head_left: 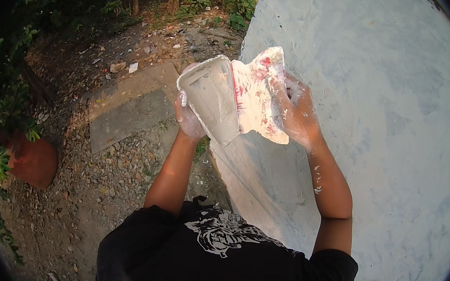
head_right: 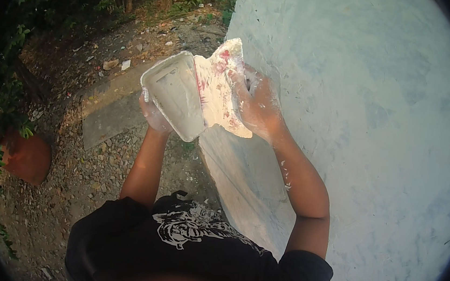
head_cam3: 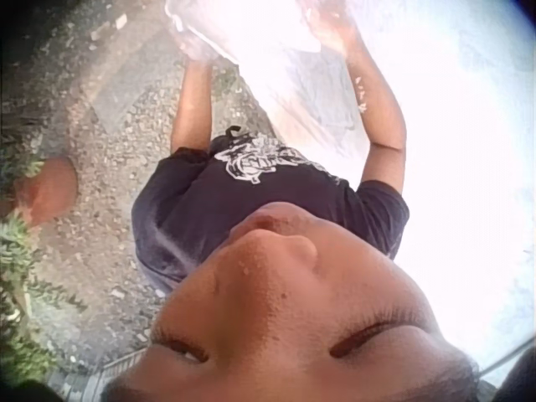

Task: Applying white plaster or filler to an exterior wall using a putty knife and a plastic container.

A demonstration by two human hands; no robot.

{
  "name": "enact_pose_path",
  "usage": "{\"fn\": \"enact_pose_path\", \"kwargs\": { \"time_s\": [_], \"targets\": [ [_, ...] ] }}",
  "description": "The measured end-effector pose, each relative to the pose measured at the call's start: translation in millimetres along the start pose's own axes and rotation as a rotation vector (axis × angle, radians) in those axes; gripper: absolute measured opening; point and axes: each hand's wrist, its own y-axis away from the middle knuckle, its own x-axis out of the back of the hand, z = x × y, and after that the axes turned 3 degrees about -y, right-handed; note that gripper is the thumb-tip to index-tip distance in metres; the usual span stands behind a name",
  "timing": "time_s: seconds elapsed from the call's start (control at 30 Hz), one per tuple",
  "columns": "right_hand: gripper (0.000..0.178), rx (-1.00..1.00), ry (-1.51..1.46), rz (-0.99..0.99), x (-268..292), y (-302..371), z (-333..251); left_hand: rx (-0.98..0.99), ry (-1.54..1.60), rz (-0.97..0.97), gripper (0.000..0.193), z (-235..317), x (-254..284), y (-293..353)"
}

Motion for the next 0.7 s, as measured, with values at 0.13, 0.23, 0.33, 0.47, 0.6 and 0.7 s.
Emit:
{"fn": "enact_pose_path", "kwargs": {
  "time_s": [0.13, 0.23, 0.33, 0.47, 0.6, 0.7],
  "targets": [
    [0.051, 0.403, 0.269, 0.078, -28.2, -25.2, 56.4, 0.081, 0.073, -0.050, 0.076, 0.3, 2.5, 3.4],
    [0.046, 0.380, 0.187, 0.055, -38.1, -21.8, 10.0, 0.176, -0.071, 0.052, 0.076, 7.2, -4.9, 5.4],
    [0.035, 0.406, 0.299, 0.069, -46.1, -28.5, -2.4, 0.191, -0.035, 0.001, 0.076, 6.1, 0.4, 0.7],
    [0.031, 0.268, 0.389, 0.022, -54.4, -28.7, -11.2, 0.236, -0.137, 0.062, 0.077, 6.0, -4.5, -1.6],
    [0.026, 0.362, 0.228, -0.075, -58.6, -34.4, -9.1, 0.246, -0.040, -0.012, 0.078, 0.3, 7.9, -3.3],
    [0.023, 0.559, 0.253, -0.044, -61.7, -29.5, -8.2, 0.277, 0.070, 0.022, 0.076, -9.5, 14.9, -2.2]
  ]
}}
